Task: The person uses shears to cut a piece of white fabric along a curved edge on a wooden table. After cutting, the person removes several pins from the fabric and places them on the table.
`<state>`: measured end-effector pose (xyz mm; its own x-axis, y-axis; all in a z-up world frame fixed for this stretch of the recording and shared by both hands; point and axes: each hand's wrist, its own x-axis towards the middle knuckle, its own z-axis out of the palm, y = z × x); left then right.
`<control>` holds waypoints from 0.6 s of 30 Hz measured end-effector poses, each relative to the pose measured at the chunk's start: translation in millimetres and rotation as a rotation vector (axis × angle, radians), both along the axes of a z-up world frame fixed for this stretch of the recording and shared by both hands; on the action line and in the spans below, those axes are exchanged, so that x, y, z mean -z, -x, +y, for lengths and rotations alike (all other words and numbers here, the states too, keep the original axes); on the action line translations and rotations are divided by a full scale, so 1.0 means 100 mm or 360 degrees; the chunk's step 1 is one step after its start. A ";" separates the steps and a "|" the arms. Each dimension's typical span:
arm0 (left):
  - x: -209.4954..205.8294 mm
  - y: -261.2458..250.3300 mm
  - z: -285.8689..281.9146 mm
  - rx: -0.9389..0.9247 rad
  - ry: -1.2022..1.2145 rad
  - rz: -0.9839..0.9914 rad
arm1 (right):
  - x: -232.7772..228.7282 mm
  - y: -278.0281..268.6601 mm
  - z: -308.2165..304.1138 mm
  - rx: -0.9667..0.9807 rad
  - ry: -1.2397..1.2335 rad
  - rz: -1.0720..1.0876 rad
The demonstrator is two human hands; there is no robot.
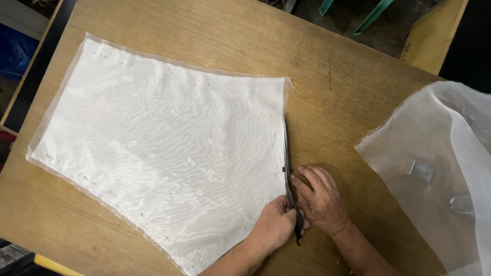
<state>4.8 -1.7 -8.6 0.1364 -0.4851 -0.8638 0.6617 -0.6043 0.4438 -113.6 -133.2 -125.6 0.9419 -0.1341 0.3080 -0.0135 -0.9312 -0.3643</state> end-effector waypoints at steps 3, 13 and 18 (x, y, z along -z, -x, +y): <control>0.02 -0.06 -0.03 0.0074 -0.0035 -0.0090 | 0.04 0.02 -0.01 0.0001 -0.0028 0.0001; 0.15 -0.08 -0.04 0.0162 -0.0079 -0.0189 | -0.06 -0.02 0.01 0.0014 0.0002 -0.0042; 0.13 -0.18 -0.08 0.0196 -0.0040 -0.0260 | -0.04 -0.03 0.01 0.0012 0.0008 -0.0068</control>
<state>22.5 -9.9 -21.5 0.2166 -0.4855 -0.8470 0.5024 -0.6885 0.5231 -110.4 -132.2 -121.4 0.9269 -0.1394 0.3483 -0.0051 -0.9330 -0.3599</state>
